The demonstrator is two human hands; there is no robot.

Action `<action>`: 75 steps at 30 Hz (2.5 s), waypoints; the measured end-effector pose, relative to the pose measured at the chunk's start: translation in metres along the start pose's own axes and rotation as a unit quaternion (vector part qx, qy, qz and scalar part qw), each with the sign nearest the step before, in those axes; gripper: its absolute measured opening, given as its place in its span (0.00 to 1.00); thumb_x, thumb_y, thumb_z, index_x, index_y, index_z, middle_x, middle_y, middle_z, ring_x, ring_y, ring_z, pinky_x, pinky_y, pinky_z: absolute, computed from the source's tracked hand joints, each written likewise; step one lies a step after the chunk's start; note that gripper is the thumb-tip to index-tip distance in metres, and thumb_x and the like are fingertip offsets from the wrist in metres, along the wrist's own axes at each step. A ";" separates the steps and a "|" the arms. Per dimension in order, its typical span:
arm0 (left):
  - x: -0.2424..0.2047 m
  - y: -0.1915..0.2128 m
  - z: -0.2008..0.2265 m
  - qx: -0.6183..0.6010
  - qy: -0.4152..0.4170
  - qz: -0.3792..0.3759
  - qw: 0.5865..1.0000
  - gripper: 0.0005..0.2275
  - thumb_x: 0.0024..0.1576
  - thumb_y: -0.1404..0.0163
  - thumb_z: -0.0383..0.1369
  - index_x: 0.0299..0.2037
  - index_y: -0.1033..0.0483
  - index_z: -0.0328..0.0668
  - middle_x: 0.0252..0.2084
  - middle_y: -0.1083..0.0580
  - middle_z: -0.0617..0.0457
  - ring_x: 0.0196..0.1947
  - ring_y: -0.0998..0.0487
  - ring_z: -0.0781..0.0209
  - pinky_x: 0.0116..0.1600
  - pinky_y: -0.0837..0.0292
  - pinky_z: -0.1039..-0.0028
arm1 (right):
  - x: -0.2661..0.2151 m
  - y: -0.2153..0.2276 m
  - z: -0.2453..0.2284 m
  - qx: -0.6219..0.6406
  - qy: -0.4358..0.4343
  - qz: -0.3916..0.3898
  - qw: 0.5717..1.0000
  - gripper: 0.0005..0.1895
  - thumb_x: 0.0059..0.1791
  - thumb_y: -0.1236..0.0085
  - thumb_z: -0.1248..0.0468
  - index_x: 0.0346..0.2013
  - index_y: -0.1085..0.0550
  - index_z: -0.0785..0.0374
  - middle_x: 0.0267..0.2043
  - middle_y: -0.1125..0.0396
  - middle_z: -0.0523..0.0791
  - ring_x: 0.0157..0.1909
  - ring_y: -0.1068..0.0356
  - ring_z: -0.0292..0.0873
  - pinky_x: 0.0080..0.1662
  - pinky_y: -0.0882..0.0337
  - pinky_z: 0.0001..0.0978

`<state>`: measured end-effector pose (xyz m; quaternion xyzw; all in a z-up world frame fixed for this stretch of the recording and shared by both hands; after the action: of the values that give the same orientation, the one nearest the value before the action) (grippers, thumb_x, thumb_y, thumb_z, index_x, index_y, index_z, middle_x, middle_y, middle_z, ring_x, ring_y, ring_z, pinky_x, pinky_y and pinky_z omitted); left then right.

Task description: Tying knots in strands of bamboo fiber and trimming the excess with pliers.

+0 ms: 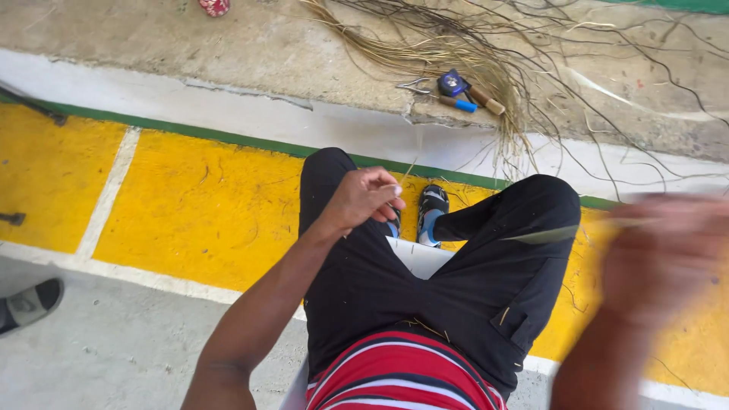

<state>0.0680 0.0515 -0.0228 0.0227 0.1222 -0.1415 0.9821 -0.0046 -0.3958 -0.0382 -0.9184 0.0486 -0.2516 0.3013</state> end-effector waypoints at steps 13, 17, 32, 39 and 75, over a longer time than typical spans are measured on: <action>-0.007 -0.049 0.004 -0.092 0.032 -0.098 0.990 0.07 0.57 0.44 0.28 0.36 0.22 0.27 0.27 0.21 0.42 0.24 0.16 0.61 0.27 0.18 0.73 | -0.027 -0.208 0.037 -0.240 -0.024 -0.078 0.967 0.10 0.54 0.43 0.80 0.45 0.31 0.66 0.47 0.29 0.51 0.53 0.25 0.44 0.59 0.23 0.37; -0.011 -0.048 0.011 -0.053 0.046 -0.107 0.992 0.08 0.57 0.44 0.30 0.36 0.23 0.29 0.26 0.21 0.42 0.22 0.18 0.60 0.25 0.20 0.74 | -0.027 -0.206 0.041 -0.282 -0.007 -0.087 0.955 0.10 0.54 0.43 0.80 0.46 0.30 0.66 0.48 0.30 0.51 0.53 0.25 0.44 0.59 0.24 0.36; -0.009 -0.050 -0.011 -0.127 -0.021 -0.171 0.977 0.09 0.64 0.49 0.32 0.45 0.24 0.31 0.34 0.21 0.45 0.31 0.17 0.62 0.38 0.17 0.72 | -0.031 -0.215 0.065 -0.537 0.050 -0.263 0.800 0.11 0.45 0.34 0.72 0.41 0.22 0.60 0.47 0.29 0.48 0.52 0.29 0.45 0.51 0.27 0.37; -0.040 -0.048 0.011 -0.218 -0.032 -0.267 0.938 0.09 0.67 0.51 0.34 0.46 0.27 0.35 0.40 0.19 0.40 0.34 0.17 0.60 0.41 0.18 0.70 | 0.000 -0.206 0.066 -0.434 -0.030 -0.327 0.839 0.14 0.47 0.37 0.73 0.47 0.24 0.65 0.51 0.30 0.48 0.56 0.31 0.50 0.56 0.30 0.41; -0.041 -0.061 0.023 -0.115 -0.173 -0.148 0.967 0.10 0.70 0.50 0.34 0.51 0.26 0.33 0.42 0.22 0.48 0.38 0.24 0.68 0.44 0.26 0.77 | -0.020 -0.213 0.072 -0.287 -0.095 -0.202 0.931 0.17 0.53 0.41 0.65 0.57 0.25 0.64 0.54 0.32 0.46 0.56 0.31 0.39 0.57 0.29 0.31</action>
<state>0.0177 0.0029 0.0088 -0.1334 -0.0321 -0.2724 0.9524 0.0001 -0.1796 0.0268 -0.9757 -0.0968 -0.1946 -0.0293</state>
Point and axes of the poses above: each hand's wrist, its own x-axis towards the middle knuckle, its own y-axis out of the back of the hand, z = x × y, the point moved 2 cm from there along x, towards the middle knuckle
